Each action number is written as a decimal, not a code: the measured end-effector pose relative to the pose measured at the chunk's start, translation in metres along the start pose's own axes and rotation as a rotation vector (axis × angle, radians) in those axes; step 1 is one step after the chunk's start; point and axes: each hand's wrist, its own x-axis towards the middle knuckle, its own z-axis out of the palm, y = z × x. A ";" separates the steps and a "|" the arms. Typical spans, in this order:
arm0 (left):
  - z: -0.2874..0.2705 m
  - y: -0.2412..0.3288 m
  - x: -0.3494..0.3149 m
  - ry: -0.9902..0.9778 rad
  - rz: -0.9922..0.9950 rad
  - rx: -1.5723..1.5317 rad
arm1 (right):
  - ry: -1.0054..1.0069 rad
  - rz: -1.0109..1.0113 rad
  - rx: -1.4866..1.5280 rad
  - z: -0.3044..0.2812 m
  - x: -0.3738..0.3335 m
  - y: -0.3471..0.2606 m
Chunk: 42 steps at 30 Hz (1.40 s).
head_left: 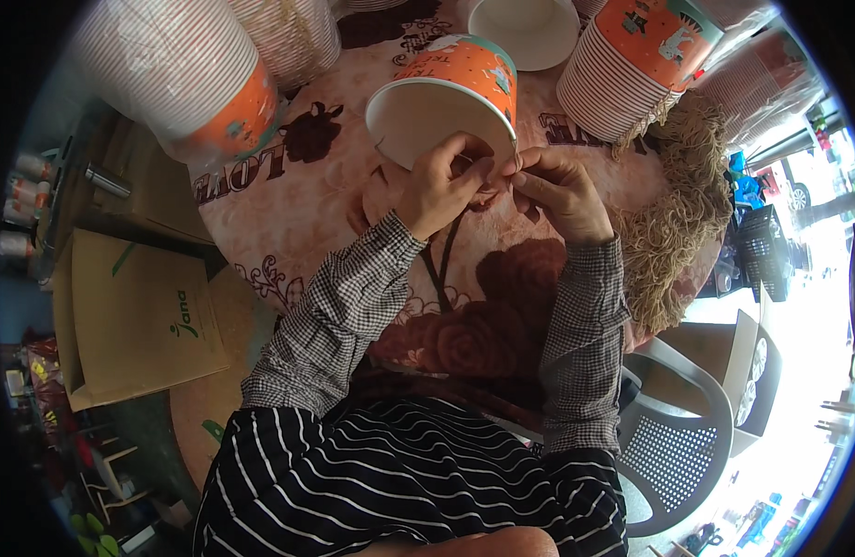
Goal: Tie a thin brown string through the pre-punched holes of a small paper bucket.
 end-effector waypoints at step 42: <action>-0.014 -0.005 0.005 0.199 0.043 0.731 | 0.143 -0.010 -0.011 0.026 0.023 0.035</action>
